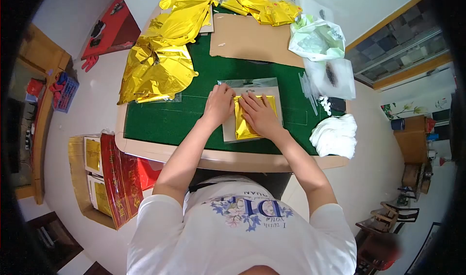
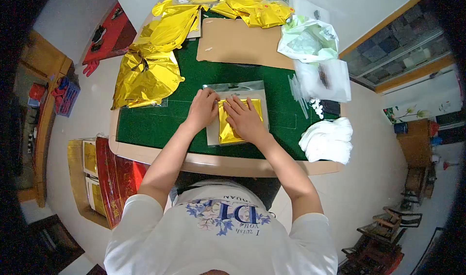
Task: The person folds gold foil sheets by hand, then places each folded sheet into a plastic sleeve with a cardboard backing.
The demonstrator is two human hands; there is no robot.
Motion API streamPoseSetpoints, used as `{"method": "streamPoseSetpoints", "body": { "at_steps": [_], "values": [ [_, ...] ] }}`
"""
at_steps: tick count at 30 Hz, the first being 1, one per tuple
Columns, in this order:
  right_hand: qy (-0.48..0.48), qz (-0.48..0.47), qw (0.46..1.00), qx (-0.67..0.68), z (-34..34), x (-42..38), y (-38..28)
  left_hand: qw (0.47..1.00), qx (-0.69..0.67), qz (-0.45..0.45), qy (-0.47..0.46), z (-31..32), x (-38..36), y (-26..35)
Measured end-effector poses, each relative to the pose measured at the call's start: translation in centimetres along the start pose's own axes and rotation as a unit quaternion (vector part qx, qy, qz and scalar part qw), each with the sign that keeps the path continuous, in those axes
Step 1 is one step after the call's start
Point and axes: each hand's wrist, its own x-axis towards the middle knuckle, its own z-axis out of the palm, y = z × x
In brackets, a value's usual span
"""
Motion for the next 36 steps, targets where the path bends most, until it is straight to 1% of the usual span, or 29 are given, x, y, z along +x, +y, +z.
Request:
{"method": "streamPoseSetpoints", "body": {
  "at_steps": [2, 6, 9, 11, 15, 18, 20, 21, 23, 27, 29, 36],
  "values": [
    [-0.001, 0.004, 1.0, 0.002, 0.1, -0.1, 0.0, 1.0, -0.005, -0.011, -0.016, -0.2, 0.1, 0.2],
    [0.012, 0.011, 1.0, 0.018, 0.3, 0.0, 0.0, 1.0, -0.009, -0.009, -0.017, -0.3, 0.2, 0.3],
    [0.018, 0.013, 0.999, 0.026, 0.5, 0.1, 0.0, 1.0, -0.006, -0.024, -0.015, 0.1, 0.3, 0.0],
    [0.019, 0.015, 0.999, 0.029, 0.6, 0.0, 0.1, 1.0, -0.005, -0.024, 0.004, 0.7, 0.4, -0.3],
    [0.023, 0.017, 0.999, 0.043, 0.8, 0.0, 0.2, 0.999, 0.009, -0.04, 0.001, 0.9, 0.5, 0.0],
    [0.02, 0.021, 0.998, 0.05, 0.8, -0.1, 0.1, 0.997, 0.043, -0.054, 0.02, 1.3, 0.1, 0.4],
    [0.014, 0.024, 0.998, 0.052, 0.7, 0.1, 0.3, 0.997, 0.032, -0.022, 0.066, 1.2, -0.7, 0.7],
    [0.015, 0.025, 0.998, 0.057, 0.8, 0.1, 0.3, 0.997, 0.032, -0.02, 0.064, 0.9, -1.2, 1.0],
    [0.014, 0.028, 0.997, 0.065, 1.0, -0.1, 0.2, 0.994, 0.071, 0.045, 0.071, 0.4, -2.3, 1.3],
    [0.018, 0.024, 0.998, 0.062, 1.0, -0.1, 0.2, 0.991, 0.122, 0.044, 0.046, 0.7, -3.0, 1.2],
    [0.022, 0.024, 0.998, 0.061, 1.0, -0.1, 0.2, 0.982, 0.183, 0.033, 0.018, 0.8, -3.1, 1.6],
    [0.019, 0.027, 0.998, 0.058, 0.8, 0.0, 0.2, 0.976, 0.21, 0.047, 0.022, 1.0, -3.4, 1.6]
  ]
}}
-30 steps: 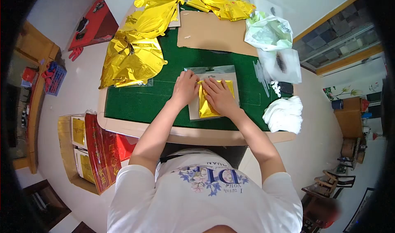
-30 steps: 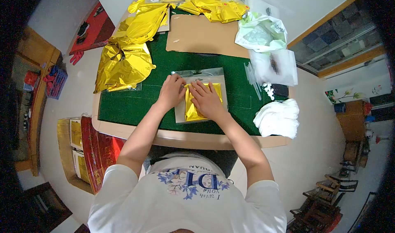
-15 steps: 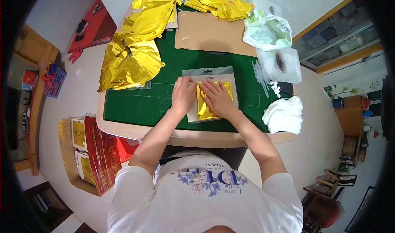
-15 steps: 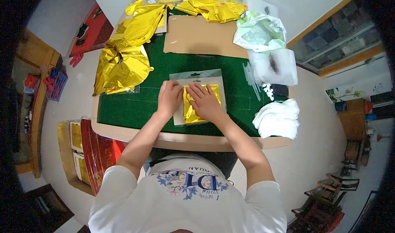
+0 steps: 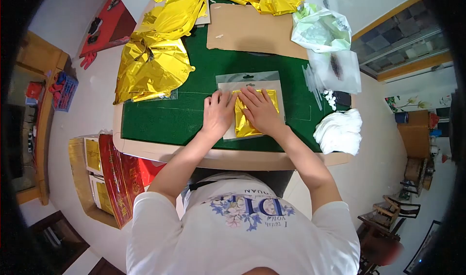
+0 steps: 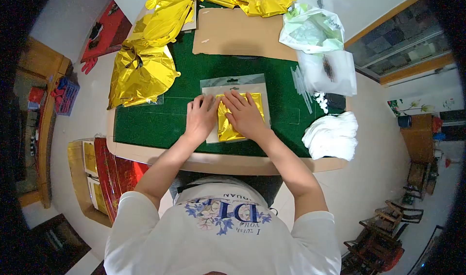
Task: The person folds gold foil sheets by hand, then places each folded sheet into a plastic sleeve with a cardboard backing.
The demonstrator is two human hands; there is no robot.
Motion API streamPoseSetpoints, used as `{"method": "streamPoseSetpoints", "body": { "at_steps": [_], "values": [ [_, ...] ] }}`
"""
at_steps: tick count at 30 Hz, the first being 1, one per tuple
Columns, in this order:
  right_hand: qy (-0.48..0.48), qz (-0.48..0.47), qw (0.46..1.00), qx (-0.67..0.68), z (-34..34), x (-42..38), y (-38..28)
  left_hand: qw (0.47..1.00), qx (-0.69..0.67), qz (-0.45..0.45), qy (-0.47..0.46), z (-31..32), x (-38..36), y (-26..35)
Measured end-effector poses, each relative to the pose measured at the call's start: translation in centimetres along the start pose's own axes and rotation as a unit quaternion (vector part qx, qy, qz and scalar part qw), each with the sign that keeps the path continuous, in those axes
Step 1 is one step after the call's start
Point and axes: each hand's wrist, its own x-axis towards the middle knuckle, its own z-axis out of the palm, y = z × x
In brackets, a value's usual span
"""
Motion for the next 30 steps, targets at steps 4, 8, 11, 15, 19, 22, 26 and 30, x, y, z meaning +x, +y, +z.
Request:
{"method": "streamPoseSetpoints", "body": {
  "at_steps": [4, 8, 11, 15, 19, 22, 26, 30],
  "values": [
    [0.012, -0.003, 1.0, -0.017, 0.4, -0.1, 0.1, 1.0, 0.001, 0.005, 0.005, 0.1, -0.1, -0.1],
    [-0.003, 0.003, 1.0, -0.007, -0.1, 0.0, -0.1, 1.0, -0.002, 0.0, -0.002, 0.3, -0.1, -0.1],
    [-0.006, 0.005, 1.0, -0.005, -0.1, 0.0, -0.1, 1.0, -0.012, -0.002, 0.001, 0.3, -0.1, 0.0],
    [-0.002, 0.005, 1.0, -0.004, 0.1, 0.0, 0.0, 1.0, -0.016, -0.012, -0.01, 0.3, 0.1, 0.1],
    [-0.006, 0.002, 1.0, 0.005, -0.2, -0.1, 0.0, 1.0, -0.009, -0.005, -0.006, 0.1, 0.3, 0.2],
    [0.004, 0.005, 1.0, 0.002, 0.0, 0.0, 0.0, 1.0, -0.011, -0.001, 0.003, -0.2, 0.3, 0.1],
    [-0.008, 0.004, 1.0, 0.001, -0.3, 0.0, 0.1, 0.999, -0.027, -0.01, -0.023, -0.2, 0.2, 0.1],
    [-0.026, 0.0, 0.999, 0.019, -1.0, -0.1, 0.2, 0.999, -0.033, -0.014, -0.028, 0.0, 0.2, 0.0]
  ]
}}
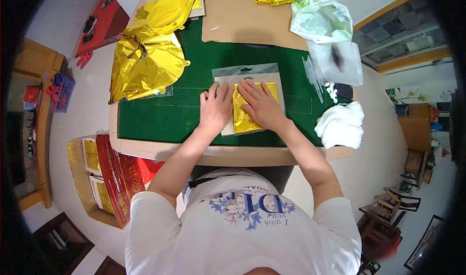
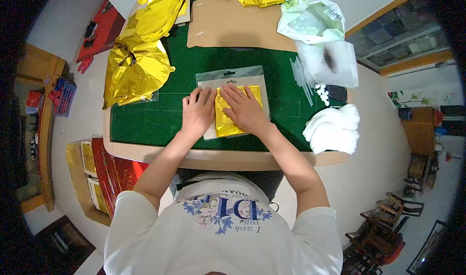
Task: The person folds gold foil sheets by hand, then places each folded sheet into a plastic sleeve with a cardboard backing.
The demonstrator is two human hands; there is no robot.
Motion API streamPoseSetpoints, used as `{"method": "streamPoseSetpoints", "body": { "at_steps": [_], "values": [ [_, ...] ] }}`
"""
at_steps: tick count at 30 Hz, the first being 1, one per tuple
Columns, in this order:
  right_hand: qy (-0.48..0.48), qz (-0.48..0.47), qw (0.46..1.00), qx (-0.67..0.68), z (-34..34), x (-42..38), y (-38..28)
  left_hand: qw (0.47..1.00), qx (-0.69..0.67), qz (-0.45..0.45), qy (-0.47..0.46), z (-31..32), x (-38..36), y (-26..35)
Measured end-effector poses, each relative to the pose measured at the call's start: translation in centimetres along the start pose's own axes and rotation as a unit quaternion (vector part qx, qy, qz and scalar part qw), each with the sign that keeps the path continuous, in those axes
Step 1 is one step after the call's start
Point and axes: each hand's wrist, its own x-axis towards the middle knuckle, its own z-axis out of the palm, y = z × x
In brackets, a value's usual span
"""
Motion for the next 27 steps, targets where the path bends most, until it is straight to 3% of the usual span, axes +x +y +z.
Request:
{"method": "streamPoseSetpoints", "body": {
  "at_steps": [11, 16, 23, 26, 27],
  "values": [
    [-0.026, 0.043, 0.998, 0.033, -0.5, -1.1, 2.3, 1.0, 0.011, -0.006, -0.004, -0.1, 0.0, 0.0],
    [0.012, 0.086, 0.995, 0.047, -0.5, -1.6, 2.3, 1.0, 0.017, 0.0, 0.015, 0.1, -0.1, -0.1],
    [0.019, 0.164, 0.985, -0.052, -0.9, -3.1, 3.4, 0.999, 0.023, 0.005, 0.035, 0.3, -0.2, -0.1],
    [0.071, 0.179, 0.974, -0.117, -0.9, -3.4, 4.1, 0.999, 0.012, 0.008, 0.033, 0.0, -0.3, 0.0],
    [0.114, 0.228, 0.965, -0.056, -1.4, -3.1, 4.3, 0.999, 0.011, 0.009, 0.035, -0.2, -0.2, -0.1]
  ]
}}
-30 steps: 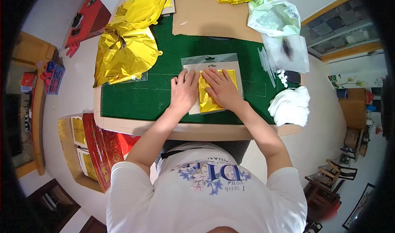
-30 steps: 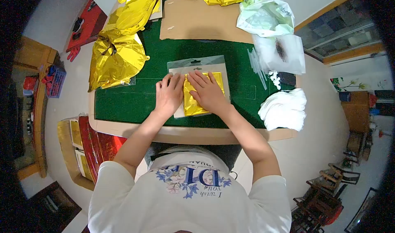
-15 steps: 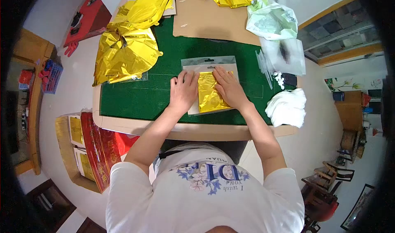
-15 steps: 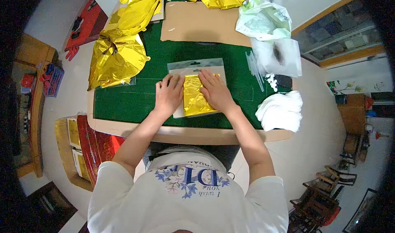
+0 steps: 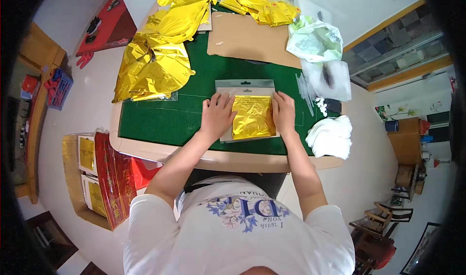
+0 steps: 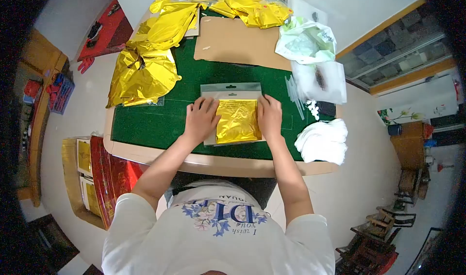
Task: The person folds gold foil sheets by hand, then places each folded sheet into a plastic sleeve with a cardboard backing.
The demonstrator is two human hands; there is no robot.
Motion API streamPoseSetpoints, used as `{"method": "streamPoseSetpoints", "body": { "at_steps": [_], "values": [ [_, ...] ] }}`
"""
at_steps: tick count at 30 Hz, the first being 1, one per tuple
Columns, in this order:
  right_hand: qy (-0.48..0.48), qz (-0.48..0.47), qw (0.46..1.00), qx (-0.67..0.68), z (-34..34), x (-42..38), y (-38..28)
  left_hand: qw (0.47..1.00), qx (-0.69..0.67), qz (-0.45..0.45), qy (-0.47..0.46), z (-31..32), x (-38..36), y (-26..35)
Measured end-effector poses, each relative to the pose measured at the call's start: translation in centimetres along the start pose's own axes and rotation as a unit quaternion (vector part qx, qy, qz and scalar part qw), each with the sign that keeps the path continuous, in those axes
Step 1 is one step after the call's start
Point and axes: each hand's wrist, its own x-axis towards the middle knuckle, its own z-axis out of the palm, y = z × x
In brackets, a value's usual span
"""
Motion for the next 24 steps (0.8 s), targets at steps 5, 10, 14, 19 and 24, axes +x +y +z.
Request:
{"method": "streamPoseSetpoints", "body": {
  "at_steps": [5, 10, 14, 19, 24],
  "values": [
    [0.055, 0.191, 0.954, 0.226, -0.6, 1.9, -0.2, 0.98, -0.179, -0.072, -0.059, -1.8, 0.9, 0.2],
    [-0.054, 0.211, 0.937, 0.271, 0.0, 1.9, 1.8, 0.937, -0.274, -0.212, 0.04, -0.4, 0.8, -1.3],
    [-0.075, 0.275, 0.869, 0.405, -0.9, 1.5, 1.0, 0.869, -0.384, -0.311, -0.001, -0.5, 1.0, -2.8],
    [-0.121, 0.265, 0.853, 0.433, -0.8, 0.4, 1.1, 0.875, -0.366, -0.315, -0.005, -0.6, 0.7, -3.2],
    [-0.105, 0.275, 0.785, 0.545, -1.7, -1.3, 0.8, 0.844, -0.434, -0.314, 0.024, 0.5, -0.2, -4.2]
  ]
}}
